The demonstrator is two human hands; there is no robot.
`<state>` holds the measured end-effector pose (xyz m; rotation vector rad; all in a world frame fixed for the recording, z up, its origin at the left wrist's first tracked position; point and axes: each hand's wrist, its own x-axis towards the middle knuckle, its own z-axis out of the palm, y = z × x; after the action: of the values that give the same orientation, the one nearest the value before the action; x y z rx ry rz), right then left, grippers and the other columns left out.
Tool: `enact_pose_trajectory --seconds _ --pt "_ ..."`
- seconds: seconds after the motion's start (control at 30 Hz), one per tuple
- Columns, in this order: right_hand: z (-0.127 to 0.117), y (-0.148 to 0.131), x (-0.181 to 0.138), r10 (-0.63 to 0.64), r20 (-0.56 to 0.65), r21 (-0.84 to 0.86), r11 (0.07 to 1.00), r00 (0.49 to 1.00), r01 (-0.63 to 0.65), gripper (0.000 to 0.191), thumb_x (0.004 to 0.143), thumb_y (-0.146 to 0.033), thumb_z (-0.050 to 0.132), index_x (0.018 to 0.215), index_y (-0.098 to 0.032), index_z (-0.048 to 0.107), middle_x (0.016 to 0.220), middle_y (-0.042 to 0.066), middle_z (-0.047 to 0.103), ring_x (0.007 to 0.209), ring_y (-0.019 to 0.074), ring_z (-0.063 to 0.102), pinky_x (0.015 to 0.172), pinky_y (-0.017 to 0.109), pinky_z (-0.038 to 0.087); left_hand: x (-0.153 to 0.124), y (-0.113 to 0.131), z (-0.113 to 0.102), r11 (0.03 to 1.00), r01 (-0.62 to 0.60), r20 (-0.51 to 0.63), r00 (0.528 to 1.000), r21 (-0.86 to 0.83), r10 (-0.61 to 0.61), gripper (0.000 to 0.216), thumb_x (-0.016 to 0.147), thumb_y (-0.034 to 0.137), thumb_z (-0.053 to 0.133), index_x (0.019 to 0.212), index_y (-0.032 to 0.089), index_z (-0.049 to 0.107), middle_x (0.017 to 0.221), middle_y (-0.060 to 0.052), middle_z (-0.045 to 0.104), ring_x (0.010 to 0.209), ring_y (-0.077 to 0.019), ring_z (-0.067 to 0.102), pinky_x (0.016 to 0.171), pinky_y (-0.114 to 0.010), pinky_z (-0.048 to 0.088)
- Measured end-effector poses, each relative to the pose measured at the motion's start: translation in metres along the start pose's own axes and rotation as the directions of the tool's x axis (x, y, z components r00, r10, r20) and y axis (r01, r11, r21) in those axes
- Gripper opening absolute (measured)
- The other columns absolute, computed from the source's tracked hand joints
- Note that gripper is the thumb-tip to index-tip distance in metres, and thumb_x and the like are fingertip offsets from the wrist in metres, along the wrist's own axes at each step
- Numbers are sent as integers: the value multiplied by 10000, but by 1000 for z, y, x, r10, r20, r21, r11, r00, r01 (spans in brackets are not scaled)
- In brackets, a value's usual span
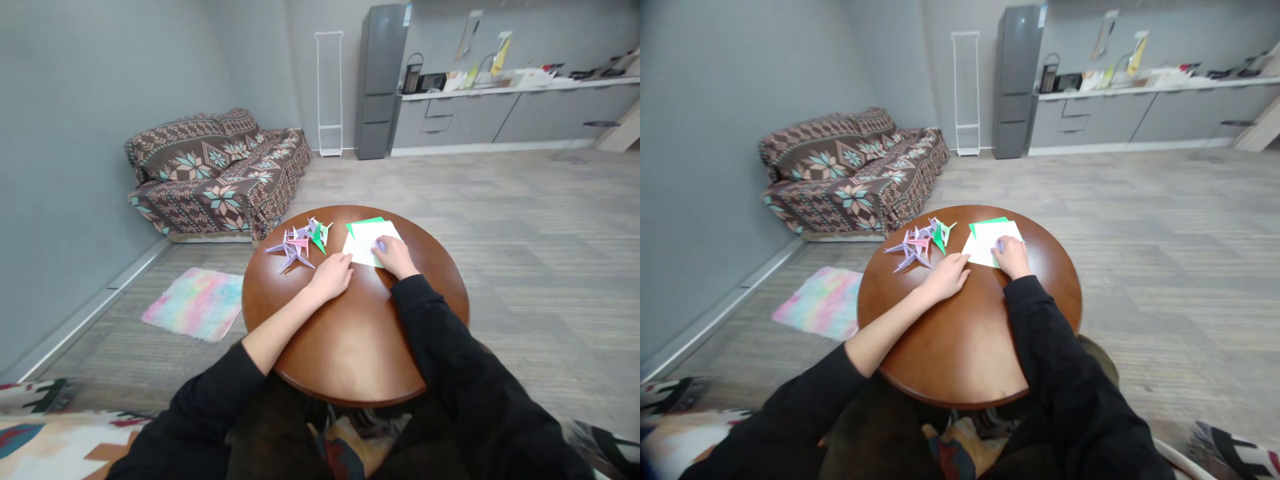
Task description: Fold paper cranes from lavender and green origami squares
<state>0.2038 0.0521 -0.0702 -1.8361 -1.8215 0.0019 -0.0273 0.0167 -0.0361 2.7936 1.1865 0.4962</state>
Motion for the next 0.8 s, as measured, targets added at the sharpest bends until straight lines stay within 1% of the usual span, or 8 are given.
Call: enact_pose_trajectory --seconds 0.1,0.23,0.3,0.4,0.5,0.6,0.73,0.8 --pt "0 1 0 11 1 -5 1000 1000 -11 342 889 -327 590 1145 -145 725 1198 169 743 1130 327 667 973 415 475 -22 6 -9 999 -35 14 999 15 35 210 963 224 501 1049 159 681 1049 -154 662 1056 -302 617 948 -449 509" --pt "-1 0 -2 27 -9 0 1000 1000 -27 344 893 -316 579 1144 -131 723 1186 182 743 1136 340 662 986 440 465 -64 7 -24 997 -69 6 998 -35 69 219 983 233 483 921 190 689 955 -114 639 978 -266 605 901 -417 510" --pt "-2 0 -4 34 -18 11 999 999 -34 337 891 -309 578 1133 -124 723 1173 192 743 1134 350 661 991 464 464 -86 5 -31 990 -47 -18 999 -135 45 227 987 242 486 852 199 664 922 -93 629 916 -240 602 851 -385 514" --pt "-6 -5 -4 33 -39 44 999 999 -32 324 886 -291 579 1121 -121 723 1215 204 726 1186 359 638 1026 493 449 -111 2 -35 964 34 -70 996 -264 -54 194 964 307 565 809 217 639 974 -76 643 960 -235 611 881 -381 516" --pt "-16 -16 -7 5 -66 96 995 998 1 337 900 -273 560 1151 -104 708 1330 217 671 1270 346 595 1088 484 417 -116 2 -34 947 89 -122 984 -309 -132 175 898 364 676 1005 225 675 1246 -113 645 1179 -280 599 1034 -434 485" --pt "-31 -31 -24 -71 -49 165 983 996 78 320 936 -280 524 1152 -131 706 1261 170 718 1208 298 643 1068 421 452 -110 2 -30 955 100 -85 988 -281 -129 464 817 398 778 1230 229 653 1367 -133 633 1300 -330 550 1120 -506 427" --pt "-45 -46 -75 -209 51 245 951 977 191 228 904 -330 612 1064 -214 725 1156 88 766 1053 265 706 958 380 522 -104 4 -25 960 128 -49 988 -248 -145 395 793 384 807 1145 227 721 1306 -122 684 1272 -341 571 1097 -531 439" --pt "-47 -49 -104 -220 77 253 948 972 194 301 876 -348 654 1134 -199 697 1189 118 750 1097 308 691 983 454 506 -105 6 -23 957 135 -58 986 -258 -155 362 795 363 806 1121 222 737 1277 -119 699 1252 -334 587 1085 -521 451"
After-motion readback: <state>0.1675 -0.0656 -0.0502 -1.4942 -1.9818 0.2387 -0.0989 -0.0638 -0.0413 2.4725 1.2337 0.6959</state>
